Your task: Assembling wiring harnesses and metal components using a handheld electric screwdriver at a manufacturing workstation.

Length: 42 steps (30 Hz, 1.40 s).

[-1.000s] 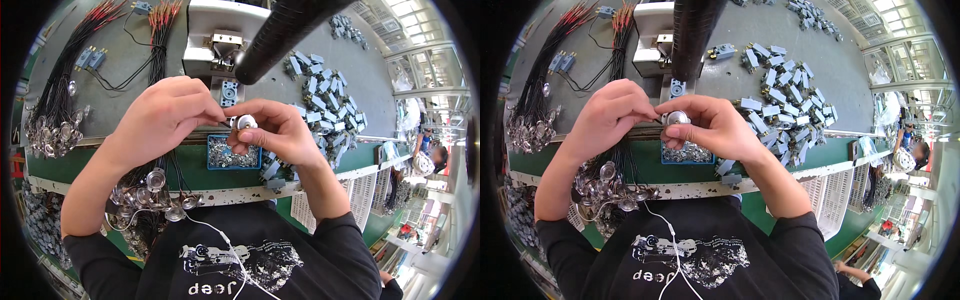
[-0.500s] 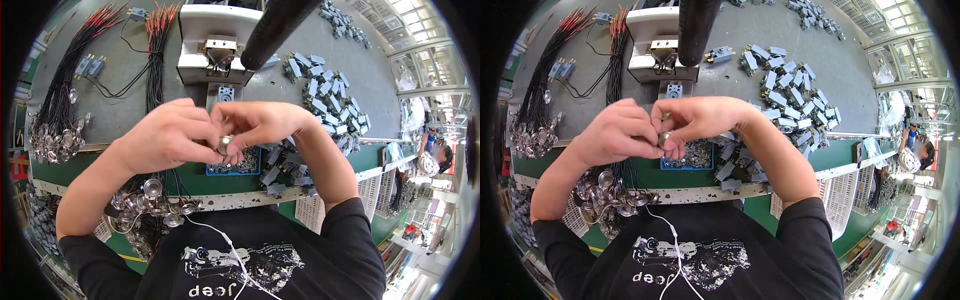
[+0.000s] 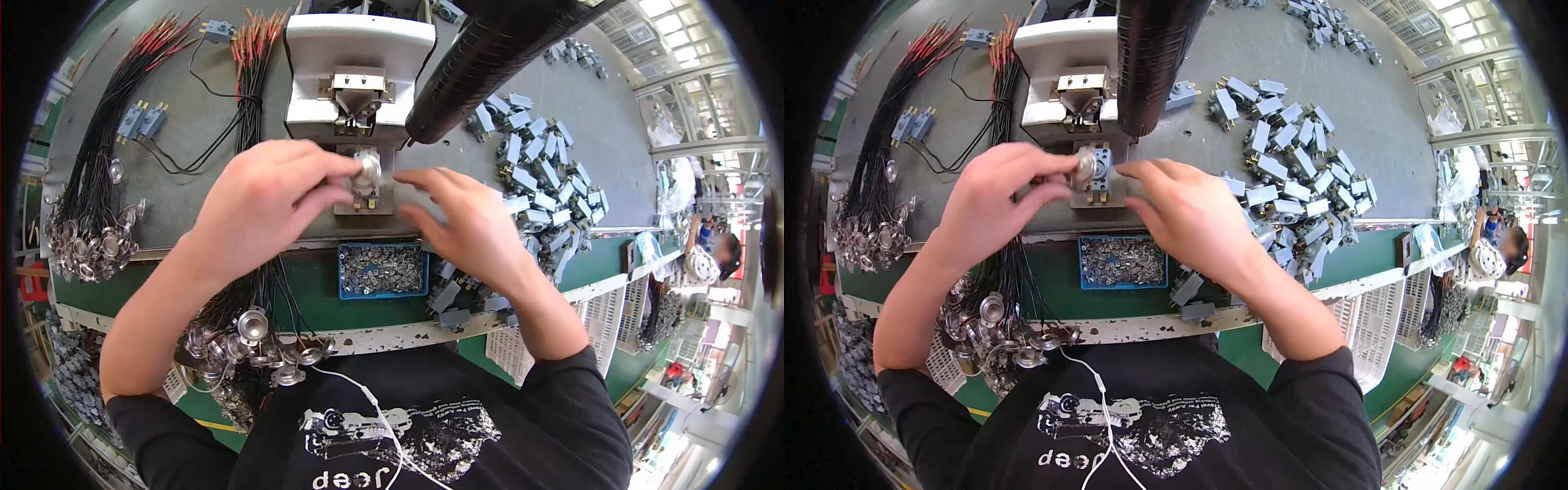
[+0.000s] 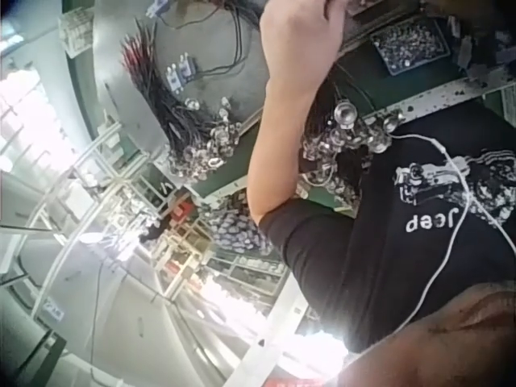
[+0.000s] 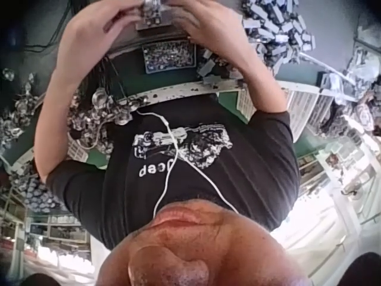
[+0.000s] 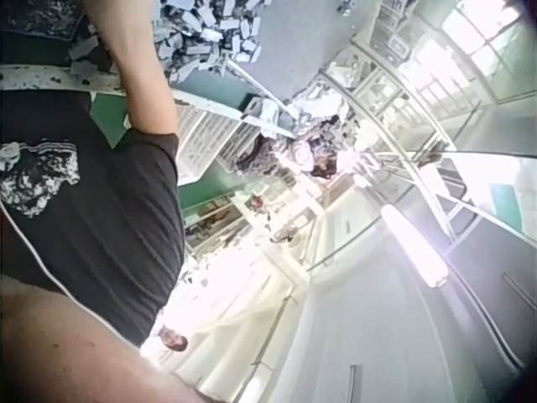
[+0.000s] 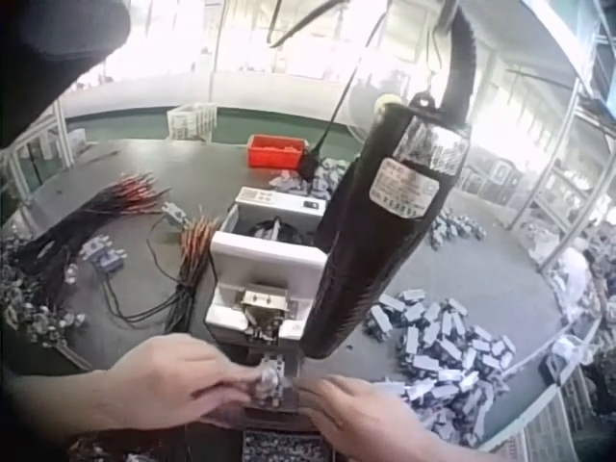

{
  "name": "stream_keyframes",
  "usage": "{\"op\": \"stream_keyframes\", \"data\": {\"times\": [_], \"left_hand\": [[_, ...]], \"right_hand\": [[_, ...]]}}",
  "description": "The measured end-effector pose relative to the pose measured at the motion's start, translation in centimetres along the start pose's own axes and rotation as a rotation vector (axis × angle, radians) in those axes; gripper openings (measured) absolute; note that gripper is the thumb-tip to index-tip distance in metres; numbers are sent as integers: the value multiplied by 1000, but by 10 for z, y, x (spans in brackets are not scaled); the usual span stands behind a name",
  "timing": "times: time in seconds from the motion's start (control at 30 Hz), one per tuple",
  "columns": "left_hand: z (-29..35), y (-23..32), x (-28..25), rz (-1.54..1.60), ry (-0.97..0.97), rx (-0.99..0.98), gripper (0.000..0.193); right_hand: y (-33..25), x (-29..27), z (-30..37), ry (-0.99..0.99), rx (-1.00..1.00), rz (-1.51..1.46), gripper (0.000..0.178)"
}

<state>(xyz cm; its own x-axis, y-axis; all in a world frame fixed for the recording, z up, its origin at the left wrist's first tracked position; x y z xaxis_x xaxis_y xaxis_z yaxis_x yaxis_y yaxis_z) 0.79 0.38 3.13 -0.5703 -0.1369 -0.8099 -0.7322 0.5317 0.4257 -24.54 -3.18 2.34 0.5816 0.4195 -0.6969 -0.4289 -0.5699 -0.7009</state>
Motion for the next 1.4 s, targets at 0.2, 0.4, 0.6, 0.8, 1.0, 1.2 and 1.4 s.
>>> {"op": "stream_keyframes", "data": {"times": [0.2,0.4,0.6,0.8,1.0,1.2,1.4], "left_hand": [[-3,-1,27,-168,-134,1,19],[-7,3,27,-197,-141,-58,17],[-8,8,33,-233,-123,-91,15],[-4,6,31,-212,-125,-65,17],[-4,7,34,-193,-136,-96,18],[3,3,34,-209,-149,-100,20],[3,2,38,-201,-120,-82,20]], "right_hand": [[-22,-64,-43,857,-662,-253,48],[-53,-64,-95,790,-422,-602,81],[-38,-52,-132,476,-1017,-892,33],[-51,-45,-142,555,-1010,-769,32],[-51,-34,-161,615,-1047,-724,41],[-73,-23,-144,266,-393,-1060,55],[-72,-17,-151,488,-474,-1058,65]]}}
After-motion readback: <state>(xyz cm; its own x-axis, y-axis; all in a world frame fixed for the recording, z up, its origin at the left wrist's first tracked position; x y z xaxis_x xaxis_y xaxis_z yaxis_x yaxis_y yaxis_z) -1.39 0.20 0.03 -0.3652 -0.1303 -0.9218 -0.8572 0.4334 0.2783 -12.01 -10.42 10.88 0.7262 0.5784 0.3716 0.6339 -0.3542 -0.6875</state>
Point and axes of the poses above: each hand's wrist, its own z-axis away from the middle knuckle, its own x-axis out of the palm, y = z × x, the point moved 1 cm from there along -z, towards the middle knuckle, and after that the axes turned 10 degrees about -z, right-handed, at the moved point
